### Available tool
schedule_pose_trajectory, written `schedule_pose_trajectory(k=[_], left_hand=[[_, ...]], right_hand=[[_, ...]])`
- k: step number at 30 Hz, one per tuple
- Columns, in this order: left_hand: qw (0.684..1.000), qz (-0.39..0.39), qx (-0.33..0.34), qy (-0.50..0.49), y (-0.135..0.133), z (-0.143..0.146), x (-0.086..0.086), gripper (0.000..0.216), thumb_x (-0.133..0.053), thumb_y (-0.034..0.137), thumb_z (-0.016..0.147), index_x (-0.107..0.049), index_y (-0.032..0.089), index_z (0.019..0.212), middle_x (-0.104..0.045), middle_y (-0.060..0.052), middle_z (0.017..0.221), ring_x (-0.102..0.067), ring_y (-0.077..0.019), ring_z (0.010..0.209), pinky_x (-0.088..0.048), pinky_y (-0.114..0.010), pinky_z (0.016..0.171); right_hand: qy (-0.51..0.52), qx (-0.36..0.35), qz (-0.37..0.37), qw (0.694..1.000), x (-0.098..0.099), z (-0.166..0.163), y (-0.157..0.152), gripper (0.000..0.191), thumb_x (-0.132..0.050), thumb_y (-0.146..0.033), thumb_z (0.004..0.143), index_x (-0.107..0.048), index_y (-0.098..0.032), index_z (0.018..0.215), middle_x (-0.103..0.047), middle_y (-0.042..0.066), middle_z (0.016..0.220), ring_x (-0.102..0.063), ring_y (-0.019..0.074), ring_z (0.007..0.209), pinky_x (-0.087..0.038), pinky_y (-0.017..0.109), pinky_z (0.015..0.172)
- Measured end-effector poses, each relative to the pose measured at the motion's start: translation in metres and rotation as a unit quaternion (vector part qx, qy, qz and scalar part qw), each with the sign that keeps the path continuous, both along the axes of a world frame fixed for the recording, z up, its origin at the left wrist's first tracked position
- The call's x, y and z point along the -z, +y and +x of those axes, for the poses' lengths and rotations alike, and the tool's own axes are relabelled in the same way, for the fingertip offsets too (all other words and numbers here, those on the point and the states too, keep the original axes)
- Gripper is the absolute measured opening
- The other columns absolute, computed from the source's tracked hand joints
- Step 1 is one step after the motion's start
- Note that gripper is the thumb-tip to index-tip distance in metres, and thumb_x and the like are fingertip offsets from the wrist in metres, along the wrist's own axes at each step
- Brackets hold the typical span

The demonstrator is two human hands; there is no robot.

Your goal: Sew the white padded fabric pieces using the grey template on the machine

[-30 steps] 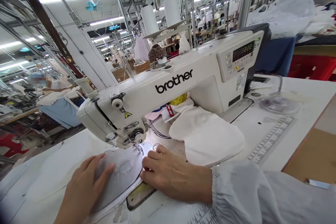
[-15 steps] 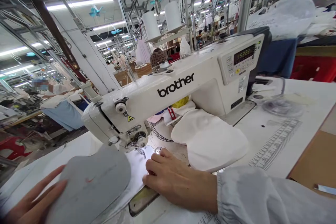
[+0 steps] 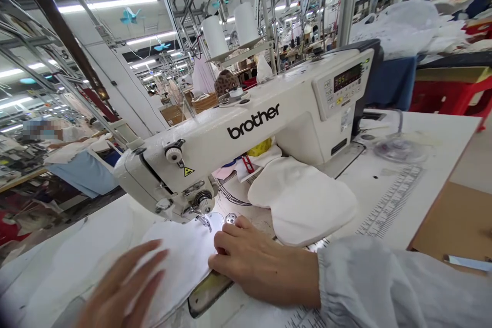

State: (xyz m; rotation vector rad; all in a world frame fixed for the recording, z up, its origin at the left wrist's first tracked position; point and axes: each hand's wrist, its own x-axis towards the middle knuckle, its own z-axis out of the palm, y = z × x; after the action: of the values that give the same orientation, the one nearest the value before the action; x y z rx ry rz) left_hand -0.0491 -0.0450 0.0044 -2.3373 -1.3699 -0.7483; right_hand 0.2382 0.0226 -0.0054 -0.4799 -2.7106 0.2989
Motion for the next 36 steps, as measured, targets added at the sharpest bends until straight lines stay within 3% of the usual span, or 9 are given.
schedule_pose_trajectory(k=[1, 3, 5, 12, 23, 30, 36], left_hand=[[0.996, -0.022, 0.058, 0.061, 0.012, 0.016, 0.002, 0.022, -0.055, 0.031, 0.092, -0.065, 0.025, 0.112, -0.068, -0.005, 0.114, -0.065, -0.0181, 0.103, -0.056, -0.027, 0.086], [0.987, -0.068, 0.131, 0.069, 0.031, 0.042, 0.007, 0.023, -0.053, 0.017, 0.092, -0.062, 0.021, 0.112, -0.07, -0.006, 0.109, -0.065, -0.016, 0.104, -0.055, -0.026, 0.09], [0.983, -0.095, 0.153, 0.042, 0.04, 0.054, 0.013, 0.024, -0.052, 0.013, 0.091, -0.06, 0.019, 0.113, -0.069, -0.008, 0.11, -0.064, -0.0149, 0.106, -0.054, -0.024, 0.093], [0.989, -0.078, 0.116, 0.043, 0.035, 0.041, 0.028, 0.032, -0.059, 0.02, 0.089, -0.058, 0.021, 0.121, -0.068, -0.007, 0.12, -0.063, -0.0163, 0.114, -0.054, -0.023, 0.095], [0.997, 0.0, 0.014, 0.077, 0.039, 0.051, 0.04, 0.027, -0.053, 0.022, 0.091, -0.059, 0.021, 0.118, -0.07, -0.005, 0.115, -0.066, -0.0158, 0.108, -0.057, -0.025, 0.087], [0.988, -0.094, 0.111, 0.056, 0.038, 0.053, 0.01, 0.027, -0.055, 0.018, 0.09, -0.06, 0.022, 0.116, -0.07, -0.006, 0.112, -0.065, -0.0167, 0.107, -0.056, -0.026, 0.09], [0.994, -0.095, 0.059, -0.01, 0.033, 0.061, 0.027, 0.024, -0.056, 0.016, 0.09, -0.061, 0.022, 0.112, -0.07, -0.006, 0.11, -0.066, -0.0152, 0.105, -0.056, -0.023, 0.09]], right_hand=[[-0.003, 0.004, 0.002, 1.0, 0.0, 0.0, 0.0, 0.021, -0.04, -0.006, 0.1, -0.058, -0.016, 0.102, -0.056, 0.004, 0.099, -0.046, 0.016, 0.089, -0.031, 0.033, 0.089], [-0.009, 0.012, 0.008, 1.0, 0.001, 0.0, 0.001, 0.019, -0.042, -0.006, 0.099, -0.057, -0.017, 0.099, -0.056, 0.004, 0.098, -0.046, 0.0158, 0.088, -0.032, 0.032, 0.086], [-0.013, 0.016, 0.016, 1.0, 0.002, 0.001, 0.003, 0.016, -0.044, -0.007, 0.098, -0.056, -0.017, 0.097, -0.057, 0.003, 0.096, -0.046, 0.0159, 0.087, -0.032, 0.032, 0.084], [-0.015, 0.031, 0.047, 0.998, 0.002, 0.0, 0.007, 0.016, -0.043, -0.009, 0.099, -0.054, -0.018, 0.093, -0.056, 0.002, 0.093, -0.044, 0.0152, 0.08, -0.031, 0.032, 0.079], [-0.007, 0.04, 0.103, 0.994, 0.004, -0.002, 0.03, 0.005, -0.054, -0.017, 0.097, -0.056, -0.021, 0.097, -0.058, 0.002, 0.092, -0.044, 0.0182, 0.08, -0.029, 0.033, 0.072], [0.001, 0.004, 0.092, 0.996, 0.006, 0.003, 0.037, 0.014, -0.047, -0.015, 0.1, -0.055, -0.022, 0.109, -0.057, 0.003, 0.097, -0.044, 0.0195, 0.088, -0.028, 0.034, 0.077], [-0.008, 0.001, 0.084, 0.996, 0.008, 0.002, 0.047, 0.018, -0.045, -0.015, 0.101, -0.059, -0.024, 0.105, -0.055, 0.003, 0.095, -0.043, 0.0201, 0.092, -0.028, 0.035, 0.083]])
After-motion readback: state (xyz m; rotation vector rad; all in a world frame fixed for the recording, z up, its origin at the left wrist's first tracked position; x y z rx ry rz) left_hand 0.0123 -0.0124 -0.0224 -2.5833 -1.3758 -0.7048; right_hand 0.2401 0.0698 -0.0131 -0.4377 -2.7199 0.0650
